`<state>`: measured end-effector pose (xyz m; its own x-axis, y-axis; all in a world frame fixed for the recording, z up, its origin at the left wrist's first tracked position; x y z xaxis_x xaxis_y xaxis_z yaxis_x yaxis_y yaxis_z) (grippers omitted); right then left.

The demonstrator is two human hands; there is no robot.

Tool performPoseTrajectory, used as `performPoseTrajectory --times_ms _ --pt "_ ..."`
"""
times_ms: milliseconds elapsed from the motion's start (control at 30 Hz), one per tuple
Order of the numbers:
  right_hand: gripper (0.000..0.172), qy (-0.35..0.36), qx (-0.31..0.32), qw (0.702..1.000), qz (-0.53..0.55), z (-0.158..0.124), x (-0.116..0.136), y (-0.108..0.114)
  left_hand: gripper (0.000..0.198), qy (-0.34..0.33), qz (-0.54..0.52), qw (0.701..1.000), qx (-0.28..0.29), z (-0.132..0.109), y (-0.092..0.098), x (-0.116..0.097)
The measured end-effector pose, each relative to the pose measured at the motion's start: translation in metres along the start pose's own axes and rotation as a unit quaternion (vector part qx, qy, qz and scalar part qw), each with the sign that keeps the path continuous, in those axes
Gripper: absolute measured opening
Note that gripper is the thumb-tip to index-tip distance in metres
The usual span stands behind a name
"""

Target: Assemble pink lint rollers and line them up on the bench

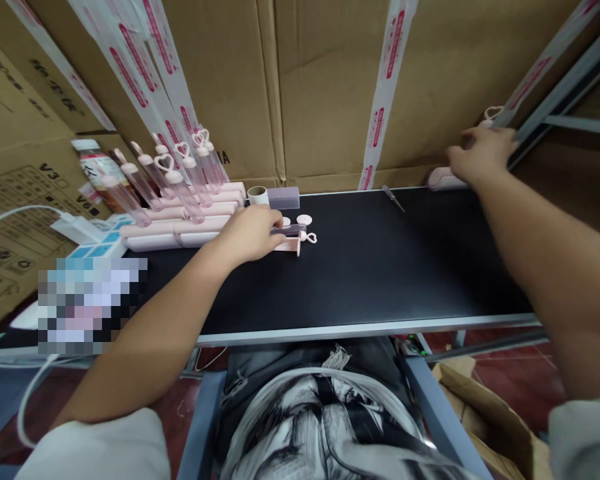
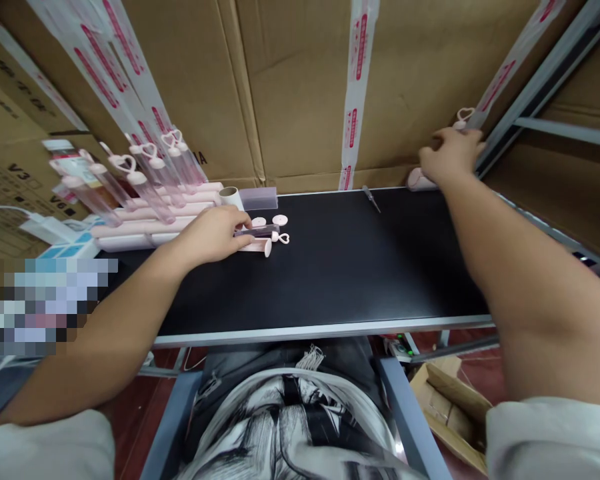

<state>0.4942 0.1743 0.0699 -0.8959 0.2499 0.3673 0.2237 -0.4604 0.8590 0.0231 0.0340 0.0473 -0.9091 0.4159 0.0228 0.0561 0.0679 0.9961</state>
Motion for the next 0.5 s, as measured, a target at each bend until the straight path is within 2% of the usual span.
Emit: performPoseTrajectory --times_ms 67,167,267,500 --pt "0.061 -0.036 0.047 0.997 0.047 0.017 -0.032 -0.013 0.033 -0.002 -0.009 1.000 -0.014 -0.001 0.004 -0.005" --pt "0.063 -0.063 0.136 0.986 0.075 0.028 -0.053 -0.043 0.032 -0.013 -0.034 0.999 -0.039 -0.002 0.007 -0.012" --pt "0.066 -0.060 0.163 0.985 0.018 0.032 -0.056 -0.058 0.031 -0.034 -0.066 0.995 -0.071 -0.003 0.009 -0.012" --pt "0.072 -0.029 0.182 0.981 -0.064 0.033 -0.055 -0.061 0.025 -0.044 -0.170 0.974 -0.141 -0.007 0.019 -0.008"
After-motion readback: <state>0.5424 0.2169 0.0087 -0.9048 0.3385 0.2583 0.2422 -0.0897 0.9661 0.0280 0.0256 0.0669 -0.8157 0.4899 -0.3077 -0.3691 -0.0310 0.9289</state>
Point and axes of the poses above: each hand's wrist, its own z-axis towards the middle knuckle, its own y-axis out of the back of the hand, x = y × z, the point moved 8 cm from there along z, towards the middle knuckle, and after that the axes turned 13 degrees about x, right-handed, at the moved point
